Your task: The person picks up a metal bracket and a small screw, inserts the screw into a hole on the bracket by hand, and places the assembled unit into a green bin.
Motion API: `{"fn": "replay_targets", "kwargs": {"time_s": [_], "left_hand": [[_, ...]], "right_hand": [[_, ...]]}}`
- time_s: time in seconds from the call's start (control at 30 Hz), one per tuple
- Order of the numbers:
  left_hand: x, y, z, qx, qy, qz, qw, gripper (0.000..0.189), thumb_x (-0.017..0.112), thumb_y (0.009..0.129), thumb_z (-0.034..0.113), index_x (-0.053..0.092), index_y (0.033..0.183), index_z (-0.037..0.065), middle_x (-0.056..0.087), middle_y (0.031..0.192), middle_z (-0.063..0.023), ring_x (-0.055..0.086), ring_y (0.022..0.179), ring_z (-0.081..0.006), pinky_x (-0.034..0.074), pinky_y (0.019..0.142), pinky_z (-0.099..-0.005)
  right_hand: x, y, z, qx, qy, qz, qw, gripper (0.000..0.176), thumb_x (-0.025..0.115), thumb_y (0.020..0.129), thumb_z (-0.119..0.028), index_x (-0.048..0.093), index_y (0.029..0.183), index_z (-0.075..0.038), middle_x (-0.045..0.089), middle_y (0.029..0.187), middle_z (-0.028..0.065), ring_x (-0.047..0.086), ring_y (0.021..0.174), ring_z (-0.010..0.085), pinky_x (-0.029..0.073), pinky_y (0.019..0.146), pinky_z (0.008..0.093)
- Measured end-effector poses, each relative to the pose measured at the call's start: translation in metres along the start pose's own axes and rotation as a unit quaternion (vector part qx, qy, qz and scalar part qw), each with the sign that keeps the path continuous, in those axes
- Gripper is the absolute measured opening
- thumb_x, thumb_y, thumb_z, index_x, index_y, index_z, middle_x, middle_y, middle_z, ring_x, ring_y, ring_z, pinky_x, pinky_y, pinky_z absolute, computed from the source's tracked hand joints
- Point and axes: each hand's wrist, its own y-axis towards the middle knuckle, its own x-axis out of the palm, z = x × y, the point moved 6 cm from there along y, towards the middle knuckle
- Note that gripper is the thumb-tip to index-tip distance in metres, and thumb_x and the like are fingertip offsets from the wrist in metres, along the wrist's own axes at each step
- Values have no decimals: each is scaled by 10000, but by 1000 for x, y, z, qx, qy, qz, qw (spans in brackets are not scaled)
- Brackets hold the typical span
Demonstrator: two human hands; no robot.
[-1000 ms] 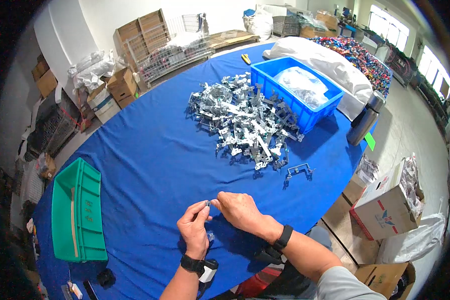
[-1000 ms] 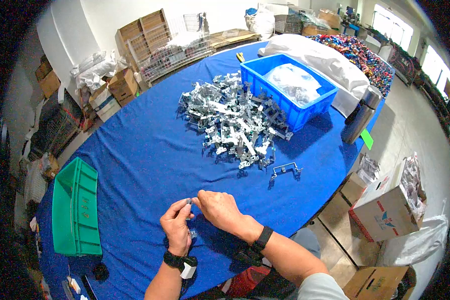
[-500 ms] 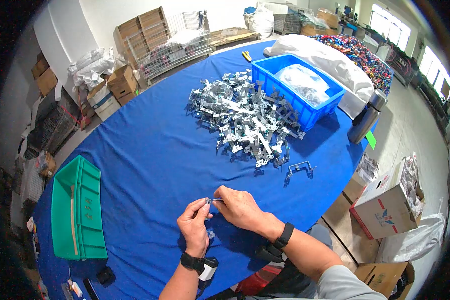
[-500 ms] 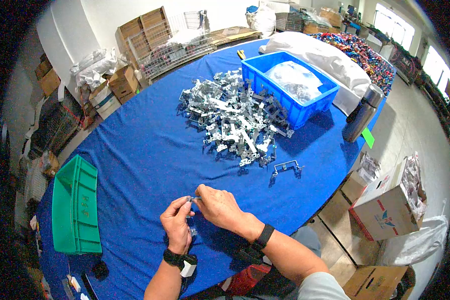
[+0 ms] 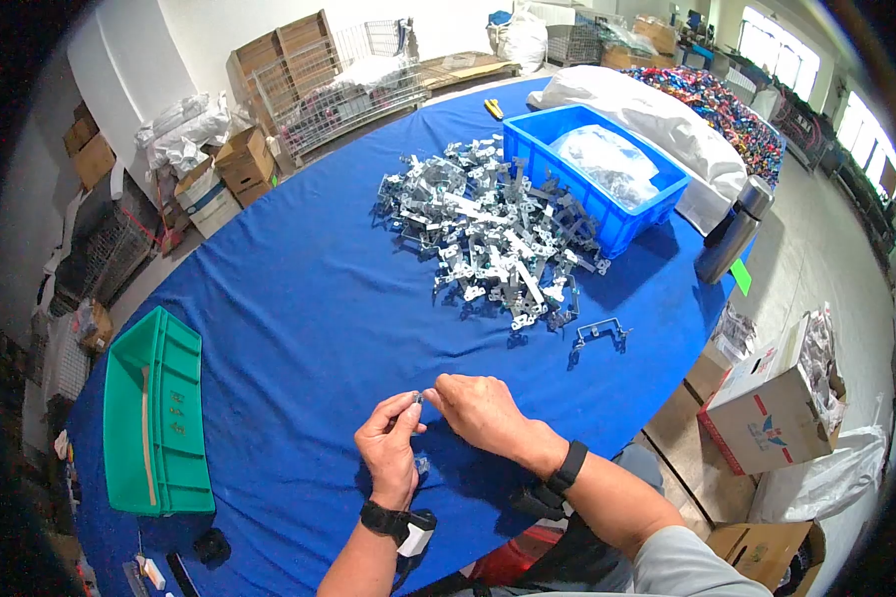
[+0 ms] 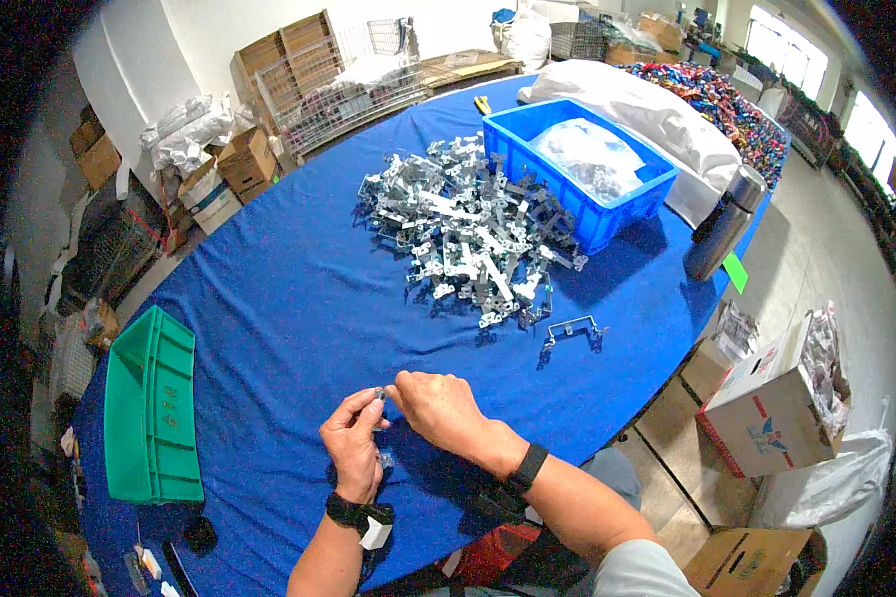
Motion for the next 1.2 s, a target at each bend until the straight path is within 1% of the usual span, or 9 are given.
{"fn": "replay_targets", "kwargs": {"time_s": [0.03,0.1,0.23,0.43,0.63,0.93,1.0,1.13,1.2], "left_hand": [[0,0,1,4,2,2,1000,154,674,871,-31,715,1020,-32,713,987,-96,653,785,-123,545,629,-232],[0,1,0,3,-6,3,1000,156,675,871,-30,714,1022,-30,712,993,-98,654,789,-124,546,629,-233],[1,0,3,1,-10,-9,1000,168,674,871,-30,714,1034,-26,711,1014,-98,656,797,-129,549,637,-242],[5,0,7,10,-8,-35,999,174,660,885,-30,716,1049,-18,694,1067,-90,651,846,-125,544,692,-241],[0,2,0,-4,-19,-21,1000,181,652,896,-9,703,1068,-30,709,1026,-95,639,779,-118,521,642,-231],[0,2,-1,-15,-23,-23,999,173,648,898,-15,704,1060,-35,711,988,-95,614,704,-105,512,617,-225],[0,2,-1,-13,-24,-21,999,172,648,897,-15,705,1059,-34,711,988,-94,613,704,-105,512,617,-225],[1,2,0,-14,-28,-26,999,172,653,893,-13,707,1055,-30,712,990,-92,613,703,-101,508,616,-221],[1,1,0,-10,-21,-29,999,174,655,891,-12,708,1056,-27,712,989,-90,612,701,-99,506,615,-219]], "right_hand": [[1,0,-1,0,0,-1,1000,200,618,944,-206,557,932,-16,644,783,175,647,716,378,496,588,470],[-9,-2,-6,-41,82,89,992,194,613,947,-197,541,903,-23,630,752,170,637,694,380,485,565,471],[-3,-1,-2,-53,72,87,992,214,597,960,-201,517,861,-29,611,712,166,623,665,387,471,540,472],[-1,-1,0,-8,10,52,999,238,599,961,-206,499,836,-31,598,691,164,613,652,394,464,530,472],[-8,-1,-6,-46,88,100,990,221,585,966,-196,501,850,-28,608,700,178,614,650,402,460,532,481],[3,0,2,-1,6,19,1000,192,614,945,-188,524,906,-23,627,748,183,627,670,398,478,553,479],[-7,-1,-5,-65,84,103,989,241,556,979,-257,500,902,-36,630,720,193,627,646,423,482,533,517],[-6,-1,-4,-70,71,80,992,247,566,974,-265,505,911,-34,633,727,190,632,657,421,489,542,513],[2,0,2,-11,6,0,1000,233,576,966,-256,520,911,-37,640,763,189,636,684,423,493,570,517]]}}
